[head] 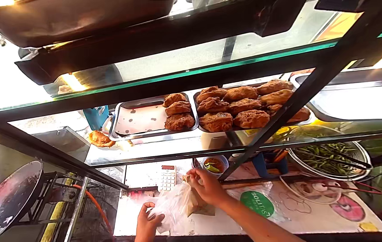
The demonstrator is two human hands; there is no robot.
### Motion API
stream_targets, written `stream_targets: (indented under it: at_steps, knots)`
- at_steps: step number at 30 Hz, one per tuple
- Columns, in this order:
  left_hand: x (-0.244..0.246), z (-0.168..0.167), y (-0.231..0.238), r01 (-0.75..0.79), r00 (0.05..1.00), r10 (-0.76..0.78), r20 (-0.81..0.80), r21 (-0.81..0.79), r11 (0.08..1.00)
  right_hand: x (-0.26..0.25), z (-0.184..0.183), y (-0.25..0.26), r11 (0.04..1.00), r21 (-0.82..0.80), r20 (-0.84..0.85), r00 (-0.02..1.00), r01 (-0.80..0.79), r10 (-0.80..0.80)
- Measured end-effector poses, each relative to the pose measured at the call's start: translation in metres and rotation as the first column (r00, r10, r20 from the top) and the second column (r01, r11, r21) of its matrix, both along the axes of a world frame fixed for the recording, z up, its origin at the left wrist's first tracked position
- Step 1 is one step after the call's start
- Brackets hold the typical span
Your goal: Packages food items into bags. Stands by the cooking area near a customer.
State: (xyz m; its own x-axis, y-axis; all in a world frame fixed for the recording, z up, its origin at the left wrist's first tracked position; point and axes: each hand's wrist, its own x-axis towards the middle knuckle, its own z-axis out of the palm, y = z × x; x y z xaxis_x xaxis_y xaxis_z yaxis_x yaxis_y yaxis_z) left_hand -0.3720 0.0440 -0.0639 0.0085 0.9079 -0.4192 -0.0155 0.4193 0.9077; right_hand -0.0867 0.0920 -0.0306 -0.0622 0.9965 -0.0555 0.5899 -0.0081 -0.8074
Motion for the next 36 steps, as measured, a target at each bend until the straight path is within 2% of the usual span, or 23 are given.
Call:
stream_targets:
  at_steps: [1,2,3,6,8,10,12,13,14,16,17,21,23,25,27,30,32,34,36]
  knots:
    - [0.003,-0.014,0.000,-0.022,0.994,0.021,-0.103,-0.015,1.000,0.007,-0.001,0.009,0.998,0.057,0.189,0.982,-0.040,0.029]
    - [0.006,-0.031,0.000,-0.054,0.981,0.046,-0.188,-0.037,0.998,0.014,-0.001,0.016,0.995,0.039,0.346,0.936,-0.087,0.069]
    - [0.009,-0.047,-0.001,-0.086,0.966,0.066,-0.251,-0.072,0.994,0.018,-0.001,0.021,0.991,-0.051,0.465,0.875,-0.127,0.136]
    - [0.013,-0.080,-0.002,-0.107,0.949,0.029,-0.315,-0.233,0.967,0.020,-0.007,0.024,0.929,-0.290,0.610,0.703,-0.231,0.366]
    - [0.012,-0.090,-0.002,-0.090,0.953,-0.005,-0.302,-0.302,0.949,0.021,-0.007,0.016,0.910,-0.297,0.625,0.662,-0.288,0.413]
    - [0.009,-0.091,-0.004,-0.036,0.924,-0.070,-0.376,-0.269,0.963,0.023,-0.006,0.001,0.915,-0.245,0.620,0.674,-0.319,0.401]
    - [0.007,-0.078,-0.007,0.080,0.808,-0.139,-0.573,-0.128,0.989,0.026,-0.009,-0.015,0.916,-0.226,0.570,0.717,-0.333,0.401]
    - [0.007,-0.071,-0.009,0.149,0.722,-0.118,-0.681,-0.014,0.989,0.028,-0.013,-0.023,0.914,-0.214,0.539,0.739,-0.344,0.404]
    - [0.008,-0.067,-0.008,0.229,0.648,-0.058,-0.760,0.121,0.966,0.032,-0.017,-0.031,0.913,-0.199,0.510,0.758,-0.357,0.407]
    - [0.007,-0.064,0.002,0.378,0.589,0.016,-0.808,0.293,0.878,0.037,-0.026,-0.045,0.916,-0.140,0.462,0.794,-0.375,0.395]
    - [0.006,-0.059,0.008,0.440,0.563,-0.019,-0.826,0.280,0.853,0.039,-0.030,-0.051,0.920,-0.115,0.443,0.809,-0.376,0.386]
    - [0.002,-0.031,0.034,0.615,0.389,-0.319,-0.864,-0.014,0.788,0.046,-0.038,-0.067,0.933,-0.027,0.388,0.856,-0.359,0.341]
    - [-0.001,-0.027,0.044,0.675,0.275,-0.433,-0.858,-0.148,0.723,0.045,-0.040,-0.072,0.935,0.077,0.390,0.874,-0.346,0.291]
    - [-0.001,-0.030,0.049,0.699,0.232,-0.512,-0.827,-0.224,0.679,0.042,-0.037,-0.078,0.930,0.164,0.399,0.885,-0.328,0.242]
    - [0.003,-0.034,0.051,0.688,0.293,-0.549,-0.783,-0.226,0.690,0.039,-0.027,-0.080,0.934,0.195,0.410,0.890,-0.298,0.198]
    - [0.011,-0.047,0.042,0.585,0.600,-0.513,-0.613,-0.100,0.805,0.038,0.006,-0.082,0.956,0.214,0.404,0.909,-0.202,0.102]
    - [0.018,-0.054,0.032,0.472,0.805,-0.464,-0.369,-0.075,0.878,0.035,0.038,-0.082,0.969,0.211,0.345,0.937,-0.129,0.049]
    - [0.023,-0.055,0.021,0.396,0.903,-0.413,-0.116,-0.139,0.907,0.028,0.070,-0.082,0.967,0.243,0.275,0.961,-0.069,-0.001]
    - [0.028,-0.057,0.010,0.362,0.927,-0.374,-0.040,-0.173,0.916,0.017,0.096,-0.080,0.953,0.300,0.198,0.980,-0.028,-0.034]
